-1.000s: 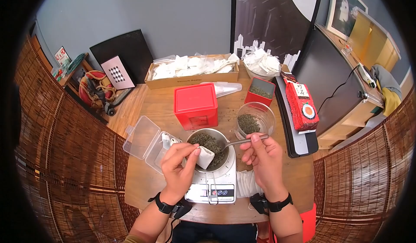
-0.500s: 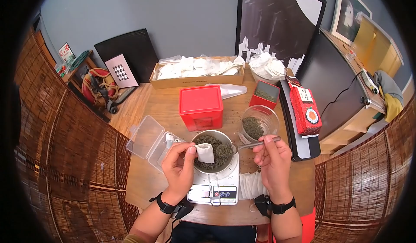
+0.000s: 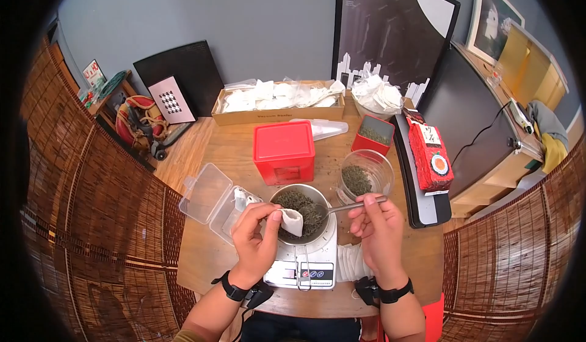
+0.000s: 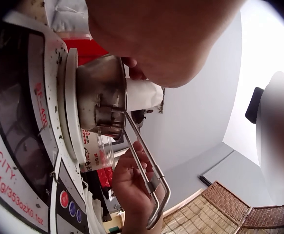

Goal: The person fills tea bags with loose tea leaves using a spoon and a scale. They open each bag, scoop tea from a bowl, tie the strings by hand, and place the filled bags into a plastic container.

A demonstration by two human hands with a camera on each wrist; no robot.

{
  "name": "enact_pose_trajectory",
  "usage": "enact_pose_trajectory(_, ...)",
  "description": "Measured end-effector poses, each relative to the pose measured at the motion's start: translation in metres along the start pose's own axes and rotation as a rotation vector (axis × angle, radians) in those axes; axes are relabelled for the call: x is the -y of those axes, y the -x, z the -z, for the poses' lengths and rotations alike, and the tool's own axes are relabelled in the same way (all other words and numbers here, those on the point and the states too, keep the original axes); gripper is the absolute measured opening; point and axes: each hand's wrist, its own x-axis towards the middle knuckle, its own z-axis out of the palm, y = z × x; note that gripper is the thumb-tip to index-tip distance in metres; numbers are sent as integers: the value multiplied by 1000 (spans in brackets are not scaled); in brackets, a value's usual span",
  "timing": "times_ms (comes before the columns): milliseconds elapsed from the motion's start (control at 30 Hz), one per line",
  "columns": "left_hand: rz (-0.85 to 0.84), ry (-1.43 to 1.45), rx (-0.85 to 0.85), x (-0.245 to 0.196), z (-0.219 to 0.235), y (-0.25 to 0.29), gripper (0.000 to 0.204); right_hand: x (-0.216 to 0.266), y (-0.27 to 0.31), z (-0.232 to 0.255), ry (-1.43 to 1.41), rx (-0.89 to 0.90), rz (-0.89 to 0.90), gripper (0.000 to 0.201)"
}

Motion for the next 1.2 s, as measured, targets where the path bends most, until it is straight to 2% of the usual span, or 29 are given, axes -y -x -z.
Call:
enact_pose_trajectory(233, -8, 3, -8, 1, 1, -1, 9, 10, -5, 6, -76, -40, 109, 21)
enact_pose_trajectory(900, 10, 39, -80, 7, -3, 0, 9, 6, 0, 5, -49, 7, 27, 21)
enact_pose_trajectory(1200, -62, -45, -13, -1, -1, -1, 9, 0, 3, 0, -24, 29, -11, 21)
